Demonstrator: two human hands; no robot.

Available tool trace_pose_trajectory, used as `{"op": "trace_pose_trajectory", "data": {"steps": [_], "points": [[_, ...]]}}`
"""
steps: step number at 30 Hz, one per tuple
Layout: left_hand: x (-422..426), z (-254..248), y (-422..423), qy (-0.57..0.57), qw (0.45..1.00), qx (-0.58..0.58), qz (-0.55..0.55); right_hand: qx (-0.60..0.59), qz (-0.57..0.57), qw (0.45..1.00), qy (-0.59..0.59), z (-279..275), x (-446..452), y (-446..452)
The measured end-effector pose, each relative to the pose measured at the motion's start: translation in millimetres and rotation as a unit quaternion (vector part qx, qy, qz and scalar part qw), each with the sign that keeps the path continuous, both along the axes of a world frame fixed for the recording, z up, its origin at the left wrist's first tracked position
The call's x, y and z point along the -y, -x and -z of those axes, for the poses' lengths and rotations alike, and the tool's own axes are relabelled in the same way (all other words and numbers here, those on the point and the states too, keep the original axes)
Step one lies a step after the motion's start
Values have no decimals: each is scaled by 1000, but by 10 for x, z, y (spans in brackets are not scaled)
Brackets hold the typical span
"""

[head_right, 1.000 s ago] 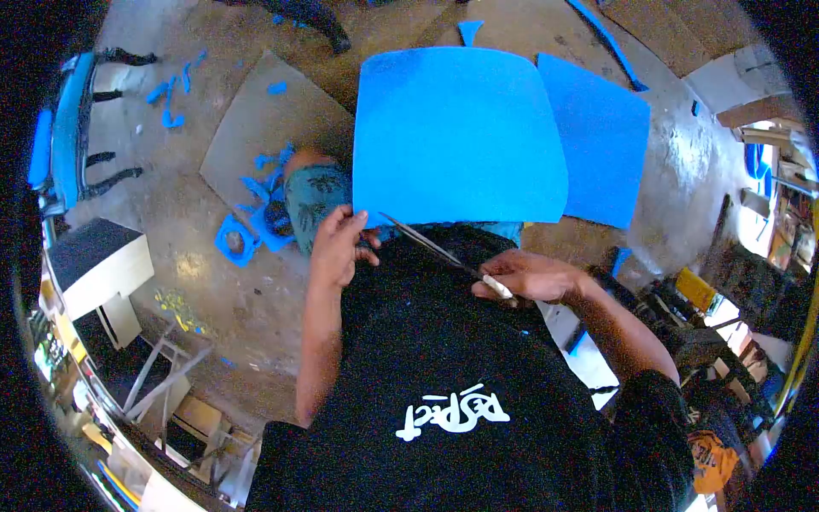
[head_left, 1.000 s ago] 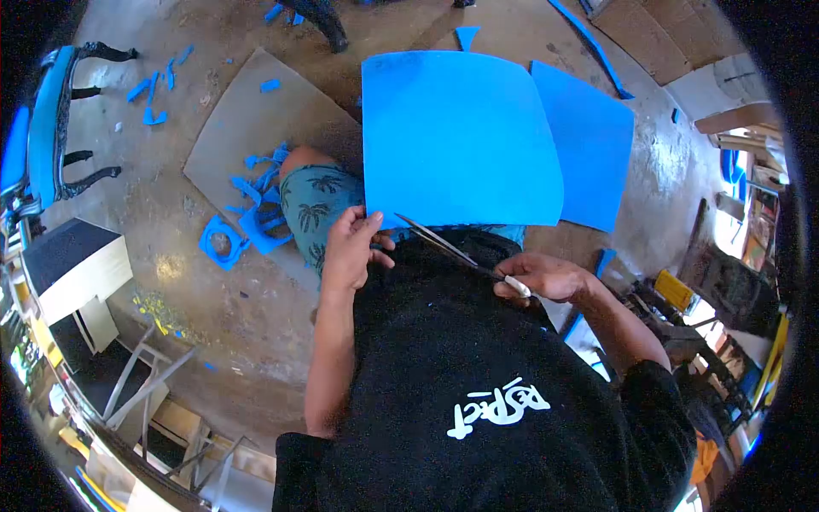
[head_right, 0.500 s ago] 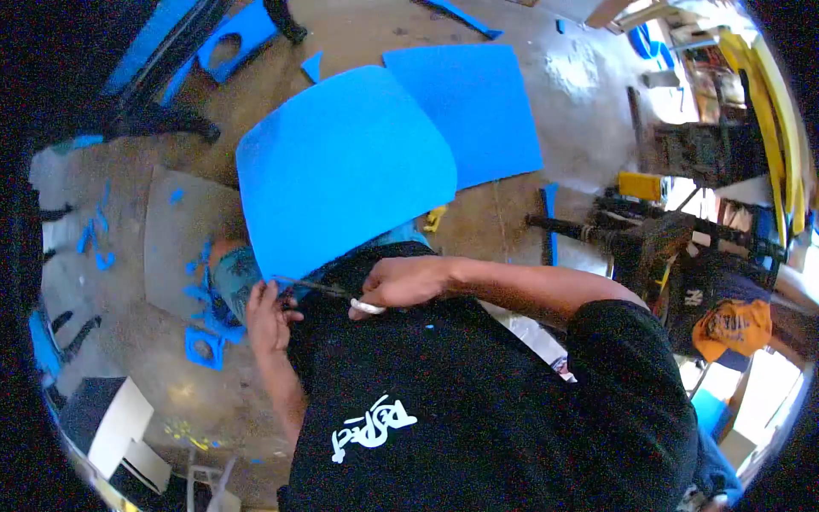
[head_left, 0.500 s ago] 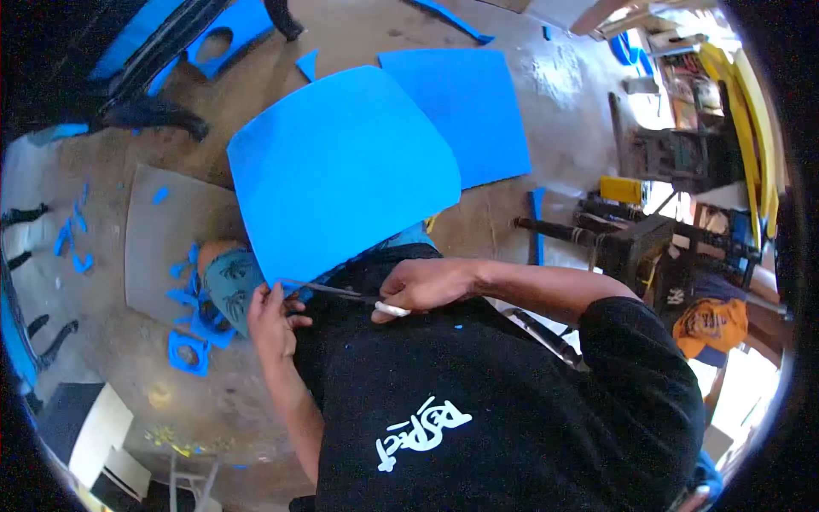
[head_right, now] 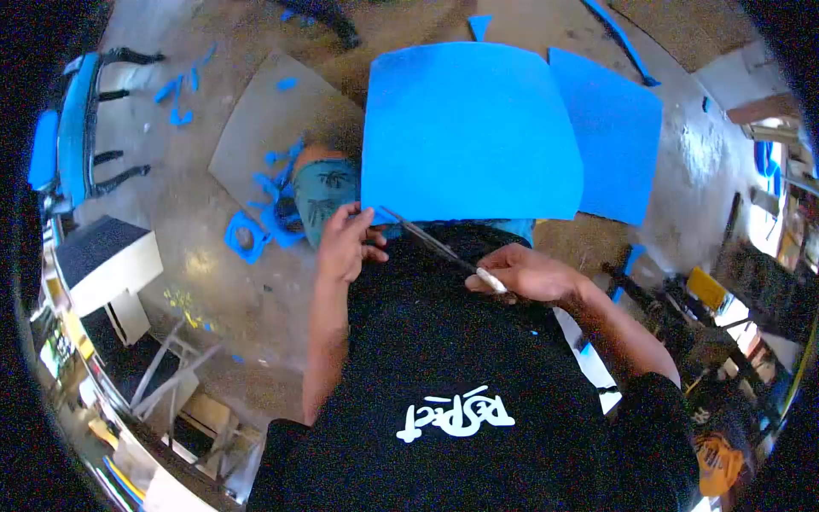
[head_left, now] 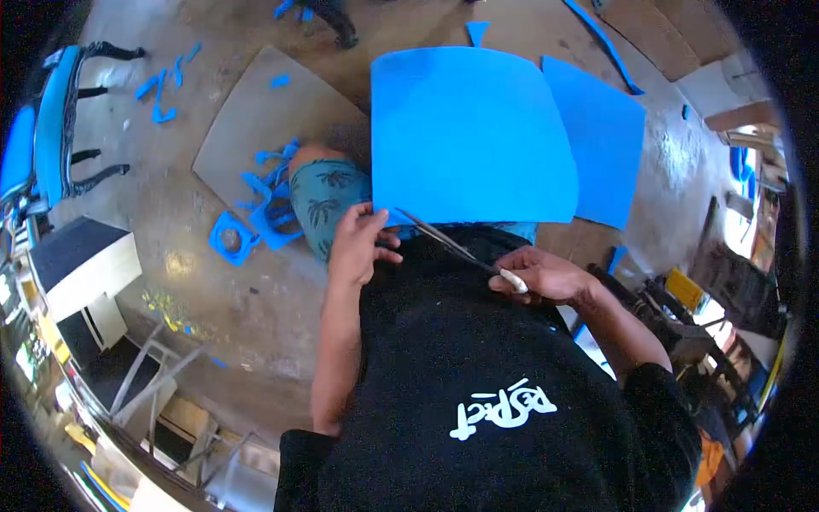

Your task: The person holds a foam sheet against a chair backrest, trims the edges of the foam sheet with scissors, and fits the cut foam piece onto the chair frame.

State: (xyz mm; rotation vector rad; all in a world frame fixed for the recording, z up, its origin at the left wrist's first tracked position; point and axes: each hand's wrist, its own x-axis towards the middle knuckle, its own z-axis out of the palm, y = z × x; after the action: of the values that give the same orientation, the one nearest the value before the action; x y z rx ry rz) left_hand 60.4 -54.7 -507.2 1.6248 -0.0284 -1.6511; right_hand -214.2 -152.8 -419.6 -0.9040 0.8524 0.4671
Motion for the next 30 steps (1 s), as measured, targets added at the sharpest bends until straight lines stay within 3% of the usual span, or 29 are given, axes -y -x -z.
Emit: {"op": "trace_pose_trajectory", "data": {"steps": [2, 18, 26, 30], "points": [[-33, 9, 9, -1, 1000, -1, -13, -18, 24, 998, -46, 1, 4, 20], [-9, 81, -70, 4, 1000, -13, -14, -12, 23, 999, -41, 46, 26, -18], [5, 69, -91, 17, 1000, -20, -13, -25, -60, 998, 26, 35, 16, -20], [3, 57, -89, 6, 1000, -11, -16, -20, -47, 999, -5, 31, 9, -38]]}}
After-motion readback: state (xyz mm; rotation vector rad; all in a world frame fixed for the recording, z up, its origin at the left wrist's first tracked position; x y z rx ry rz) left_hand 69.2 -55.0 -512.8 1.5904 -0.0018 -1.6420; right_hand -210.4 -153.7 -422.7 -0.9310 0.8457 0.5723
